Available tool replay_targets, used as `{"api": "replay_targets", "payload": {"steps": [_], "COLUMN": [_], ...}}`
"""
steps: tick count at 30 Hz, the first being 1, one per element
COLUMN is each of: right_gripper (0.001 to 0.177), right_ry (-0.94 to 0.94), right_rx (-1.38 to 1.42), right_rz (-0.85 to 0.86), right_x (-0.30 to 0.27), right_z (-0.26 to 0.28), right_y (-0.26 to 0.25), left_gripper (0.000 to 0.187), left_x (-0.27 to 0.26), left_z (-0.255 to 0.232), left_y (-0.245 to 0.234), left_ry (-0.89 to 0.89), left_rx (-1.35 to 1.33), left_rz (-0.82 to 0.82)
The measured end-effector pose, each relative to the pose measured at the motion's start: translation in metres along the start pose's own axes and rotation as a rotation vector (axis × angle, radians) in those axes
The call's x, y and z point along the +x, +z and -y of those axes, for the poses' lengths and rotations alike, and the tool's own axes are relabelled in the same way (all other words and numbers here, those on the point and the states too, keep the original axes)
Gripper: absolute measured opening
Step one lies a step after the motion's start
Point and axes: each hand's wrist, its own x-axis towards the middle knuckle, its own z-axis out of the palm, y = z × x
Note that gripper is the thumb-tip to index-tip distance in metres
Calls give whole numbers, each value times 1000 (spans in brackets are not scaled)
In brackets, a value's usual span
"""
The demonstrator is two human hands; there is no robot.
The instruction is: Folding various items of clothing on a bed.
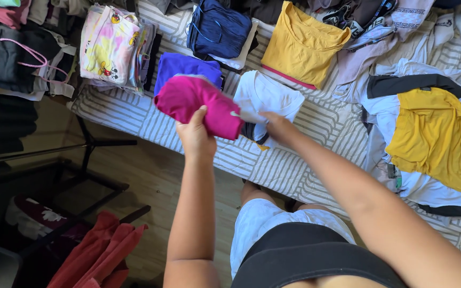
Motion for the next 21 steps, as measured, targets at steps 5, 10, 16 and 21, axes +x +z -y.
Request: {"api": "replay_targets", "payload": {"steps": [5,10,16,21], "right_gripper": [40,36,29,34], "right_ry": [271,353,459,471], "right_rx": [418,813,1025,1080], "right_rz": [-46,-215,-445,-599], "right_x": [6,6,-41,-94], "right_z": [-40,-24,-13,-12], "right_y": [-44,-111,-174,-193], "left_gripper": [43,49,53,55], "left_x": [5,7,7,-3], "left_z": [-7,20,63,103], "left_y": [-10,8,59,84], "left_ry": [13,16,-88,-107], "left_rx": [15,0,-39,-129], "left_rz": [-98,-44,86,254]}}
